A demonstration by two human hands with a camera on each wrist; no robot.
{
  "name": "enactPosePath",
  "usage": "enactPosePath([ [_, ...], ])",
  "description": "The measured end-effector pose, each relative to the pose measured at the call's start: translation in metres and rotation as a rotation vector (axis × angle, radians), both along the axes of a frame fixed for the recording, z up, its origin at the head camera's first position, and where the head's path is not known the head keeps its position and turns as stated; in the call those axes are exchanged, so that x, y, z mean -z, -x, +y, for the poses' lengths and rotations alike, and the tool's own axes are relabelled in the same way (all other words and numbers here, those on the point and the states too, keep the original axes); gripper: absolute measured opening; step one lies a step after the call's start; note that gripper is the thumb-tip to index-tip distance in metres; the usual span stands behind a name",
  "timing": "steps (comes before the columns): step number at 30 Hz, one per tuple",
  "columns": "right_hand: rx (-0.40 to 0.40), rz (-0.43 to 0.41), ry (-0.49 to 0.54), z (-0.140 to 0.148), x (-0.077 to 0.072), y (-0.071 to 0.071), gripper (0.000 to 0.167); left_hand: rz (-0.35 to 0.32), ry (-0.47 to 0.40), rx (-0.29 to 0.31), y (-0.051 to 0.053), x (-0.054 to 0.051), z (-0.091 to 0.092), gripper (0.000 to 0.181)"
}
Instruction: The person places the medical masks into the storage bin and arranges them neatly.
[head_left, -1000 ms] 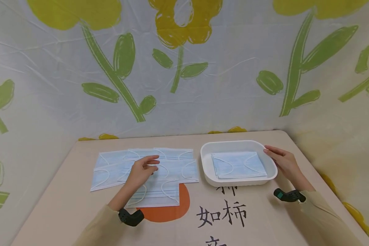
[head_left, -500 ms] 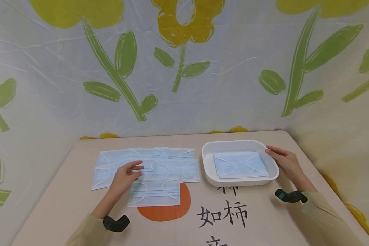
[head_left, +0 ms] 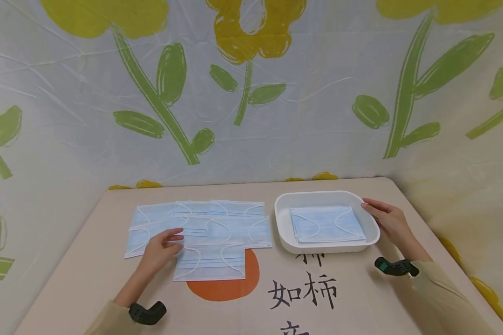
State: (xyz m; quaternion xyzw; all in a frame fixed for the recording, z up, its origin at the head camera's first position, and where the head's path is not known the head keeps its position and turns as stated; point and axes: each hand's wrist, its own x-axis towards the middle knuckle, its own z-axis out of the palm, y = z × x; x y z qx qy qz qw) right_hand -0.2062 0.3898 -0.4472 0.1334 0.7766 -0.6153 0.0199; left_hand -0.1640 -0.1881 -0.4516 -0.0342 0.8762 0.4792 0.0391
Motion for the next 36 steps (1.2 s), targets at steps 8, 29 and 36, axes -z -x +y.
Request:
enactPosePath([
  [8, 0.000, -0.018, -0.024, 0.000, -0.002, 0.000, 0.067, 0.005, -0.006, -0.008, -0.004, 0.006, -0.008, 0.043],
  [29, 0.004, -0.014, -0.012, 0.001, 0.002, 0.000, 0.062, -0.025, 0.046, -0.067, -0.008, 0.021, -0.006, 0.047],
  [36, 0.003, -0.003, -0.005, 0.001, 0.001, 0.000, 0.063, -0.021, 0.090, -0.082, -0.010, 0.021, -0.001, 0.051],
])
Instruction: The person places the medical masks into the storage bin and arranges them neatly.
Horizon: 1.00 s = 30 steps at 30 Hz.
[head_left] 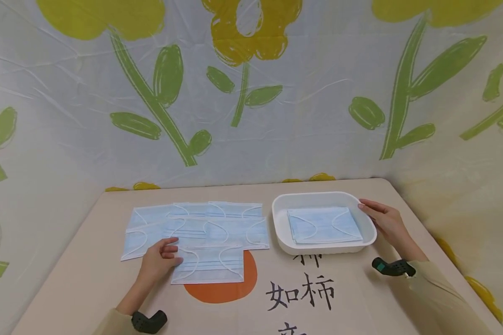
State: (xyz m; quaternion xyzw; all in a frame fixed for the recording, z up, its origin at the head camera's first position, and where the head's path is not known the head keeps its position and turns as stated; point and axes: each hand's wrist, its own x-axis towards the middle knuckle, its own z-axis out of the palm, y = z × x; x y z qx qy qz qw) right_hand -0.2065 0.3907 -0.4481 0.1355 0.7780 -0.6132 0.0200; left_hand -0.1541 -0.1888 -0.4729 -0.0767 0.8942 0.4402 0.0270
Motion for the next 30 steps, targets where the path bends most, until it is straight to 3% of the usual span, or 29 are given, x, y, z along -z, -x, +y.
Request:
enactPosePath([
  [15, -0.013, -0.001, -0.013, -0.001, 0.002, -0.002, 0.068, 0.061, 0.049, 0.001, -0.005, 0.004, 0.003, 0.030],
  [23, -0.017, 0.005, -0.024, 0.000, 0.002, -0.003, 0.067, 0.020, -0.008, 0.030, -0.004, 0.000, 0.008, 0.032],
  [30, -0.007, -0.001, -0.046, -0.001, 0.000, -0.001, 0.073, -0.026, -0.073, 0.015, -0.001, -0.001, 0.012, 0.035],
])
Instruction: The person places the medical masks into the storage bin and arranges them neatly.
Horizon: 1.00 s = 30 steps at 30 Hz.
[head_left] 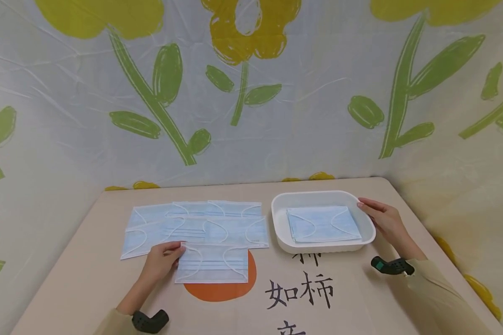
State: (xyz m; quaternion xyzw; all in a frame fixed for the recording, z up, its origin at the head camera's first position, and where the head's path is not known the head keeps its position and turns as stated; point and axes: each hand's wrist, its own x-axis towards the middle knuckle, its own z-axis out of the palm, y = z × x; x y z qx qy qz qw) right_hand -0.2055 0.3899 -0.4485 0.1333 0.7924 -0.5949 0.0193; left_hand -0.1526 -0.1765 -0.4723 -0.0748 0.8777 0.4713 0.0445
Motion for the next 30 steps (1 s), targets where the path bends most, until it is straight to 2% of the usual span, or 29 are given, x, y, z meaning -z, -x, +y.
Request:
enactPosePath([
  [9, -0.010, 0.004, 0.005, -0.001, -0.003, -0.001, 0.069, -0.032, -0.055, 0.004, 0.004, 0.007, 0.002, 0.033],
  [16, -0.020, 0.012, 0.027, 0.001, -0.002, 0.000, 0.066, -0.068, -0.107, 0.021, 0.002, 0.005, 0.007, 0.039],
  [25, -0.024, -0.003, -0.004, 0.001, 0.000, 0.001, 0.075, -0.041, -0.118, 0.033, -0.002, 0.004, 0.012, 0.038],
  [30, -0.019, -0.002, 0.005, 0.002, 0.000, 0.001, 0.070, -0.042, -0.132, 0.022, -0.002, 0.004, 0.014, 0.034],
])
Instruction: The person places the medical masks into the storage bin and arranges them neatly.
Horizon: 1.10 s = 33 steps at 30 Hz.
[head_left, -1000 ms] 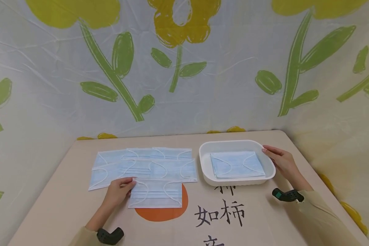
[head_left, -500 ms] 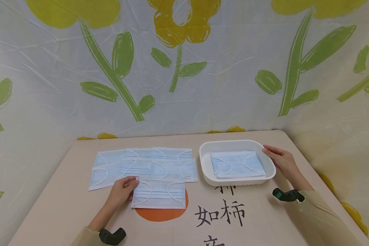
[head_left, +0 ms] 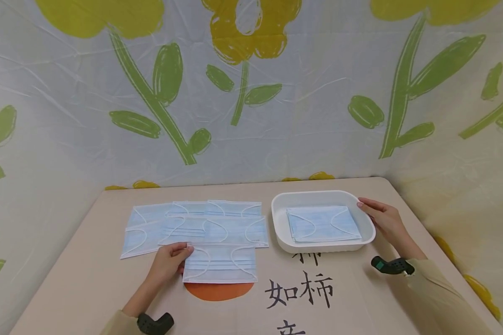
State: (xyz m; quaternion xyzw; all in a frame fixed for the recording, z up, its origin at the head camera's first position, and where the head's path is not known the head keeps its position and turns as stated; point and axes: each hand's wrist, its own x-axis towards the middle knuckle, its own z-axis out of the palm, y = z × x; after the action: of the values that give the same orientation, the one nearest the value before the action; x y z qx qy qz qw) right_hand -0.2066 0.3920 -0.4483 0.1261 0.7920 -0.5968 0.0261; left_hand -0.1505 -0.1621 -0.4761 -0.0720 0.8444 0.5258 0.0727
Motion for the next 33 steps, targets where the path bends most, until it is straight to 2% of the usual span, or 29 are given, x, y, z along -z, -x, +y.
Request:
enactPosePath([
  [4, 0.008, 0.003, 0.013, 0.000, -0.001, -0.001, 0.067, 0.016, -0.017, -0.002, 0.000, -0.004, 0.000, 0.031],
  [10, 0.013, 0.006, 0.018, -0.002, -0.003, -0.001, 0.065, 0.070, -0.016, 0.002, 0.002, -0.016, 0.003, 0.035],
  [16, 0.009, 0.019, 0.044, -0.001, -0.004, -0.002, 0.056, 0.054, -0.018, 0.008, 0.006, -0.027, 0.009, 0.035],
  [23, 0.013, 0.008, 0.040, -0.001, -0.003, -0.001, 0.061, 0.049, -0.018, 0.000, 0.010, -0.042, 0.017, 0.034],
  [33, 0.011, 0.013, 0.029, -0.002, -0.002, -0.002, 0.056, 0.095, -0.025, 0.009, 0.016, -0.051, 0.029, 0.033],
])
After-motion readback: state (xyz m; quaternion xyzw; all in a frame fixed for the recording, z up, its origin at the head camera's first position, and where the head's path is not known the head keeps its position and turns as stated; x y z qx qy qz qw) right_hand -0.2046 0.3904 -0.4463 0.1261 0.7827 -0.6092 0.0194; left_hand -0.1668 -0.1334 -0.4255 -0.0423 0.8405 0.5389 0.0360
